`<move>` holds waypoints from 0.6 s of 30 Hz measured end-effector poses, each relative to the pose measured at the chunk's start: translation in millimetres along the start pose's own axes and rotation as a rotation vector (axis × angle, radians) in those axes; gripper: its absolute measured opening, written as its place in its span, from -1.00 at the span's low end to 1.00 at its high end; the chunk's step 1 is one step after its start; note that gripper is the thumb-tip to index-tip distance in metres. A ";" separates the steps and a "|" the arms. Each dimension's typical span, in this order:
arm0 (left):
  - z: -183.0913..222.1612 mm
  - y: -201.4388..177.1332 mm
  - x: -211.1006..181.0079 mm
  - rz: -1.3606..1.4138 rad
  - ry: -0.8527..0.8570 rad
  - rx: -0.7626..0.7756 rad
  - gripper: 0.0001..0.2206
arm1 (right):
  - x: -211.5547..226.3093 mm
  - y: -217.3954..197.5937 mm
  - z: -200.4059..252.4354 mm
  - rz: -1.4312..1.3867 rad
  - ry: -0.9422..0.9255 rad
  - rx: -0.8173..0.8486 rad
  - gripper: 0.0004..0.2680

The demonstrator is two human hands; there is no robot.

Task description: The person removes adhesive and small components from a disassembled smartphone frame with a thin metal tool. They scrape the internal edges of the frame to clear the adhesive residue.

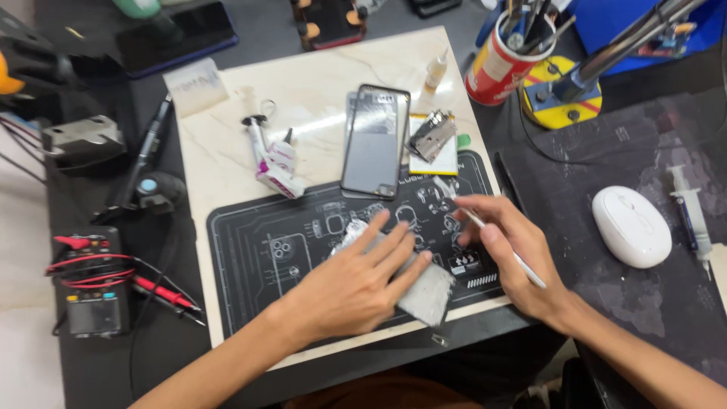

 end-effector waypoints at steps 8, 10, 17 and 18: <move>15.1 4.5 13.0 -0.113 -0.060 -0.065 -0.55 | -36.3 10.6 35.5 0.006 0.135 0.046 -0.87; 18.9 4.5 16.7 -0.119 -0.091 -0.068 -0.52 | -37.0 9.9 34.0 0.033 0.089 0.011 -0.83; 21.4 7.4 21.2 -0.095 -0.162 -0.092 -0.51 | -24.6 20.0 35.4 0.143 -0.014 0.087 -0.90; 21.1 8.2 22.2 -0.083 -0.166 -0.094 -0.51 | -20.3 21.7 35.3 0.148 -0.057 0.099 -0.90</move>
Point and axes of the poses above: each hand's wrist, its own z-axis away from the middle knuckle, its own y-axis out of the palm, x = y × z, the point moved 6 cm from there along -z, towards the middle knuckle, and after that the axes turned 8 degrees about y, right-handed, at the moved point
